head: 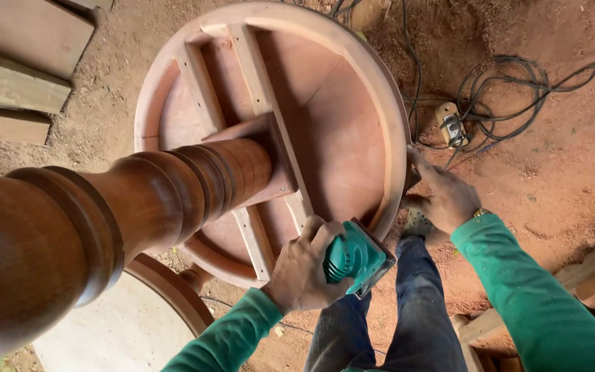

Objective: Sanding the underside of a round wooden table using a power sander in a workshop environment.

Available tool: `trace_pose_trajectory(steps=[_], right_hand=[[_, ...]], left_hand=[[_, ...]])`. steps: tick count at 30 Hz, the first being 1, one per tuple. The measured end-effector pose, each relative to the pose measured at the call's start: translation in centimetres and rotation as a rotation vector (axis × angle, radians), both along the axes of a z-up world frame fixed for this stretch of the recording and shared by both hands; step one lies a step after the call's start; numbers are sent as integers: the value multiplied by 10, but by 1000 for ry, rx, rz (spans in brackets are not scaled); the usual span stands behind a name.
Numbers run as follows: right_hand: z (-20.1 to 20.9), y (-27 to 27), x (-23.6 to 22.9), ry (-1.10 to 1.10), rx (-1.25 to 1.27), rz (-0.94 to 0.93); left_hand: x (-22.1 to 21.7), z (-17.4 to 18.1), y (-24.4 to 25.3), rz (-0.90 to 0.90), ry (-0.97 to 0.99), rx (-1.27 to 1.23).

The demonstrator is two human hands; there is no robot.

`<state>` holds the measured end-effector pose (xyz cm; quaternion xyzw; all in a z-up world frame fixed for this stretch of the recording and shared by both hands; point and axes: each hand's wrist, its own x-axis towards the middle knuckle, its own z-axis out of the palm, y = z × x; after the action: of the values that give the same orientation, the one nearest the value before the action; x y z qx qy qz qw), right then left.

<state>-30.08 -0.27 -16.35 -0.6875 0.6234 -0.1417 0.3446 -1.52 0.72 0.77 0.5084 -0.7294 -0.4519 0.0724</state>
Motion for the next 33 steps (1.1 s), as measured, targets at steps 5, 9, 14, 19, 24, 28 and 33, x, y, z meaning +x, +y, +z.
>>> trace_pose_trajectory(steps=[5,9,14,19,24,28,33], right_hand=[[-6,5,-2,14,13,38],[-52,17,-15,250,-401,295],[5,2,1,4,-27,130],[21,-1,2,-134,-39,144],[3,5,-3,74,-166,242],[-7,-3,10,-492,-67,219],[-30,9,-1,-490,-19,163]], left_hand=[[-15,-35,-24,151,179,74],[-44,-28,-38,323,96,-58],[-56,-46,-19,208,-8,-181],[-35,-11,36,30,-211,-247],[-40,2,100,-116,-358,-229],[-63,-3,131,97,-403,-229],[-32,7,152,274,-451,-52]])
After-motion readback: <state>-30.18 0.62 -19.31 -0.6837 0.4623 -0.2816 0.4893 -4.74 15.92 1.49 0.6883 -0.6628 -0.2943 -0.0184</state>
